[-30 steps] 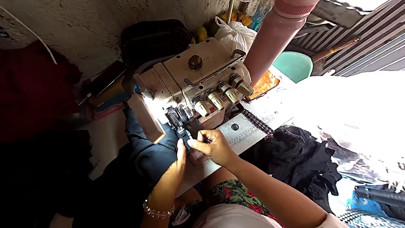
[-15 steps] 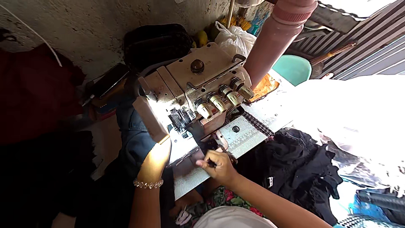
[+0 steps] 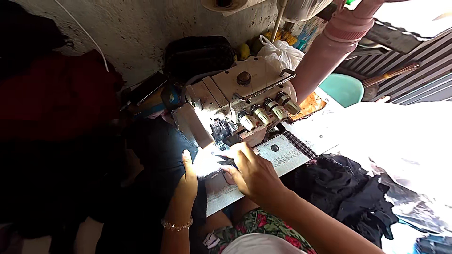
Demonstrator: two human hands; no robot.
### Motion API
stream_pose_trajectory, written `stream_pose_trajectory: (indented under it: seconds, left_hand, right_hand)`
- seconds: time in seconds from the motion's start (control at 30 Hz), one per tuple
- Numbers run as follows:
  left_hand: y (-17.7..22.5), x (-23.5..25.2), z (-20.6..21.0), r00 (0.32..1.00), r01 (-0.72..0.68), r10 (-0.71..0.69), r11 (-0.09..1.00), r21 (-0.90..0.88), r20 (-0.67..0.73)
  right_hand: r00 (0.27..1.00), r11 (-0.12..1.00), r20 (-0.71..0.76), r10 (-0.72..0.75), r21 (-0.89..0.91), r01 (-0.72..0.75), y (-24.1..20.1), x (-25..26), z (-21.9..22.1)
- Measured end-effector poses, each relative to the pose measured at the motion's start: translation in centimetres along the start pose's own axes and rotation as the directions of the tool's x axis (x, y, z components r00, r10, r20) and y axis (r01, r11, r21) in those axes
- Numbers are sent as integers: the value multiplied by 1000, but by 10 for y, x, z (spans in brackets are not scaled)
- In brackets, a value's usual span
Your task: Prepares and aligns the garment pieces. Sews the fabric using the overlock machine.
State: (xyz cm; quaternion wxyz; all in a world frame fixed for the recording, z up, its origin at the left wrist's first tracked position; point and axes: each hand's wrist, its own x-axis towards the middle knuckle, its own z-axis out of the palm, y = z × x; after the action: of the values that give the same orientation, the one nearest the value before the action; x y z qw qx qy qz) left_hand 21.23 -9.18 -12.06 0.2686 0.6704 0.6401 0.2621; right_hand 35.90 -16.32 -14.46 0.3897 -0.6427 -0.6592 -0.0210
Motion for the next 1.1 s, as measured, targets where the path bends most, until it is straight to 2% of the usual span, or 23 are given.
stream_pose_trajectory:
  seconds: [0.07, 0.2, 0.27, 0.3, 0.37, 0.43, 0.47, 0.53, 0.6, 0.67, 0.73, 0.8, 0.83, 0.87, 0.9, 0.97, 1.03, 1.1]
  left_hand:
    - [0, -5, -2, 1000, -2, 2, 1000, -30, -12]
    - [-10, -4, 2, 982, -170, 157, 977, -127, -102]
    - [-13, -6, -7, 981, -175, 164, 979, -108, -105]
    - [-13, -11, -18, 989, -128, 121, 989, -78, -88]
    - [-17, -23, -55, 999, 10, -15, 994, -110, -41]
    - [-43, -28, -94, 987, 32, -68, 969, -244, -142]
    - [-65, -25, -110, 979, -25, -37, 953, -301, -198]
    - [-118, -6, -137, 976, -171, 114, 929, -328, -186]
    - [-146, 6, -150, 974, -216, 190, 942, -257, -123]
    - [-159, 12, -153, 971, -240, 241, 965, -104, -7]
    - [-164, 15, -152, 962, -254, 244, 964, 76, 123]
    - [-157, 14, -149, 961, -233, 182, 938, 257, 206]
    - [-153, 15, -146, 963, -228, 156, 907, 354, 221]
    - [-150, 16, -142, 963, -246, 166, 867, 433, 214]
    - [-148, 18, -137, 958, -277, 202, 832, 481, 202]
    - [-146, 25, -131, 939, -343, 297, 784, 517, 171]
    - [-133, 34, -138, 919, -388, 362, 774, 501, 154]
    - [-110, 44, -156, 910, -405, 403, 808, 429, 98]
  right_hand:
    - [999, 991, -31, -9, -136, 4, -7, 12, 14]
    - [998, 972, -38, -46, -230, 36, -14, 30, 39]
    - [997, 971, -40, -60, -234, 49, -16, 33, 42]
    - [997, 973, -39, -59, -228, 48, -18, 33, 41]
    - [999, 984, -36, -41, -176, 34, -23, 28, 38]
    - [998, 998, -46, -34, -56, 31, -33, 19, 35]
    - [998, 999, -37, -42, 25, 43, -41, 12, 36]
    - [997, 969, 46, -60, 244, 47, -58, -6, 44]
    - [988, 914, 125, -93, 405, 35, -74, -25, 68]
    - [964, 896, 235, -122, 444, 5, -86, -34, 91]
    - [889, 927, 441, -123, 372, -56, -95, -30, 101]
    - [759, 967, 647, -75, 232, -102, -100, -21, 104]
    - [732, 977, 679, -56, 187, -99, -99, -18, 107]
    - [757, 979, 651, -56, 184, -87, -96, -16, 107]
    - [811, 975, 582, -62, 210, -76, -93, -13, 105]
    - [886, 943, 463, -36, 310, -124, -91, 2, 87]
    - [921, 902, 389, -18, 404, -154, -91, 24, 62]
    - [964, 881, 265, -29, 463, -101, -92, 43, 41]
